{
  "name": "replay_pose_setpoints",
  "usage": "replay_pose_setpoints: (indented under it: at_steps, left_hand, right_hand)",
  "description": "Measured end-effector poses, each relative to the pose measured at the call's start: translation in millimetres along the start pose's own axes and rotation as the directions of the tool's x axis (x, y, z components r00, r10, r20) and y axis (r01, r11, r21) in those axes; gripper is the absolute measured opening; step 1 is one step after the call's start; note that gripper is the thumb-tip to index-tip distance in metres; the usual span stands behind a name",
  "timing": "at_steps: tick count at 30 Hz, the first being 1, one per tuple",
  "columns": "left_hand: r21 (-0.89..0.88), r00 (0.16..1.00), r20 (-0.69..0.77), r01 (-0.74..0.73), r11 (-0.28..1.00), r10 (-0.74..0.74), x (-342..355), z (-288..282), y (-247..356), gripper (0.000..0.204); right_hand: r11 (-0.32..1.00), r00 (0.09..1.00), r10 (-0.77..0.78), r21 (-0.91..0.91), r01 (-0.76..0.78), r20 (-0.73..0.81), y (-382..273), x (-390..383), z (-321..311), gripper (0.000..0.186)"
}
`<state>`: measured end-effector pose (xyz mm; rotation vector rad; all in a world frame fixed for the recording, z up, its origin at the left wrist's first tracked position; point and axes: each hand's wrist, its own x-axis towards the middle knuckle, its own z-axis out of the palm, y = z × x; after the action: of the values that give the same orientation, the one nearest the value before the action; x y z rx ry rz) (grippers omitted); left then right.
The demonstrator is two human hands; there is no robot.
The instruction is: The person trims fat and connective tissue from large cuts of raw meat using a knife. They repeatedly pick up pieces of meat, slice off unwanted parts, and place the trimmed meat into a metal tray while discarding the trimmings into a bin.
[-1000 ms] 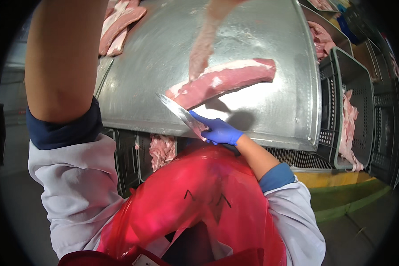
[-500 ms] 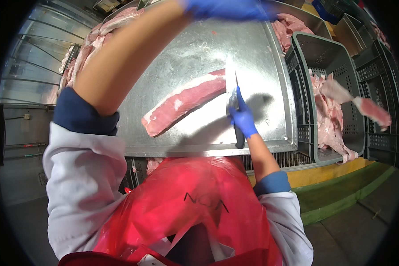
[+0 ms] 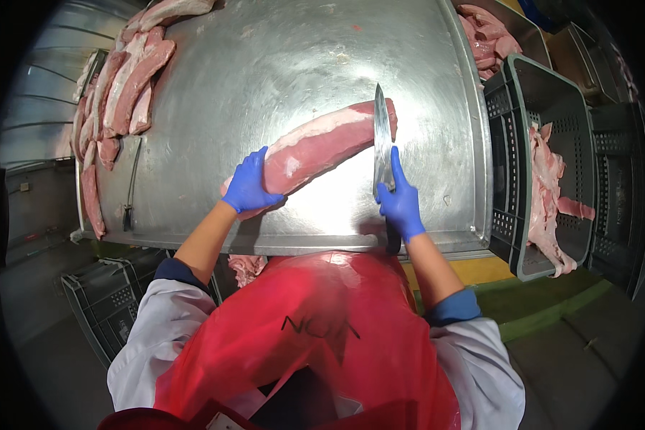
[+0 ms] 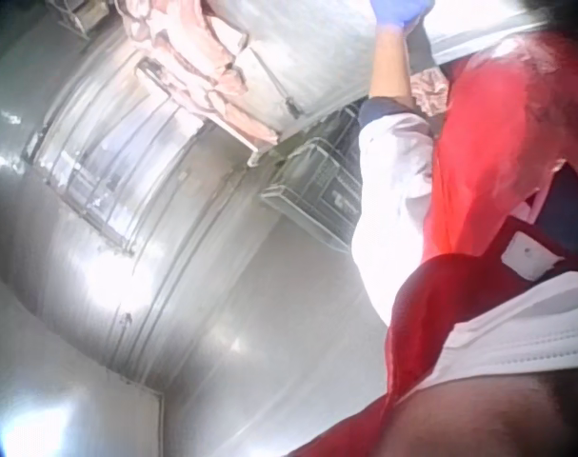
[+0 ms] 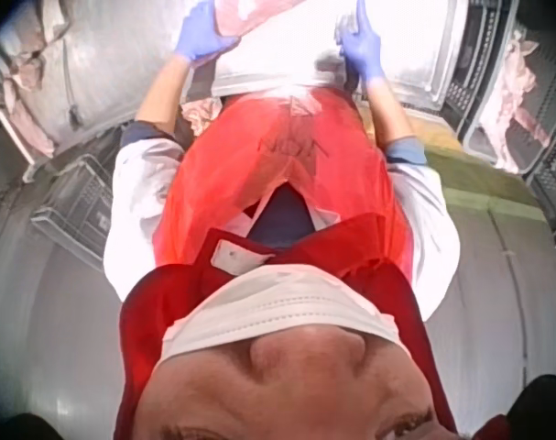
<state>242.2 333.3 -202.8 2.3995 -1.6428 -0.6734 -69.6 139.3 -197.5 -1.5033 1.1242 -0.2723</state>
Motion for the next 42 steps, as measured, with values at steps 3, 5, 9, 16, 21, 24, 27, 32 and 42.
replay_pose_setpoints:
  at_steps: [3, 5, 9, 16, 21, 24, 27, 32, 42]
  left_hand:
    - [-0.007, 0.999, 0.025, 0.020, 1.000, -0.020, -3.5, -4.6, 2.3, 0.119]
    - [-0.014, 0.999, 0.035, 0.006, 1.000, -0.006, 0.1, -5.4, 1.0, 0.120]
    - [-0.011, 0.999, 0.045, -0.007, 1.000, 0.007, -2.8, -5.8, -3.4, 0.117]
    - [-0.019, 0.994, 0.037, -0.102, 0.995, 0.103, -9.5, -0.7, -5.6, 0.109]
    - [0.011, 0.996, 0.009, -0.089, 0.996, 0.089, -12.7, 0.5, -4.0, 0.105]
    - [0.041, 0.989, -0.065, -0.132, 0.990, 0.134, -21.8, 16.5, -5.2, 0.102]
    - [0.001, 0.993, -0.043, -0.110, 0.994, 0.110, -19.9, 18.7, 4.0, 0.097]
    - [-0.013, 0.948, -0.279, -0.163, 0.987, 0.153, 12.6, -6.2, 32.1, 0.076]
    - [-0.259, 0.982, -0.167, 0.037, 0.965, -0.083, 161.6, 2.8, 95.8, 0.023]
  right_hand:
    - [0.982, 0.991, -0.099, -0.169, 0.083, -0.089, -22.2, 11.5, 17.6, 0.083]
    - [0.956, 0.985, -0.133, -0.275, 0.100, -0.106, -36.2, 65.3, 14.8, 0.082]
    - [0.943, 0.996, -0.087, -0.326, 0.072, -0.031, -29.9, 61.7, 19.1, 0.084]
    - [0.995, 0.999, 0.032, -0.098, -0.031, 0.004, -47.0, 43.8, 33.7, 0.081]
    - [0.997, 0.999, -0.026, -0.065, 0.029, 0.048, -28.1, 0.0, 49.6, 0.078]
    - [0.995, 0.993, 0.075, -0.077, -0.068, 0.093, -52.7, -10.0, 46.0, 0.082]
    - [0.998, 0.992, 0.062, 0.003, -0.063, 0.111, -48.9, -2.5, 42.8, 0.086]
    - [0.946, 0.937, -0.281, -0.101, 0.307, 0.209, 28.1, -103.5, 6.1, 0.088]
    - [0.959, 0.984, -0.175, 0.228, 0.167, 0.015, -19.1, 53.3, 1.5, 0.082]
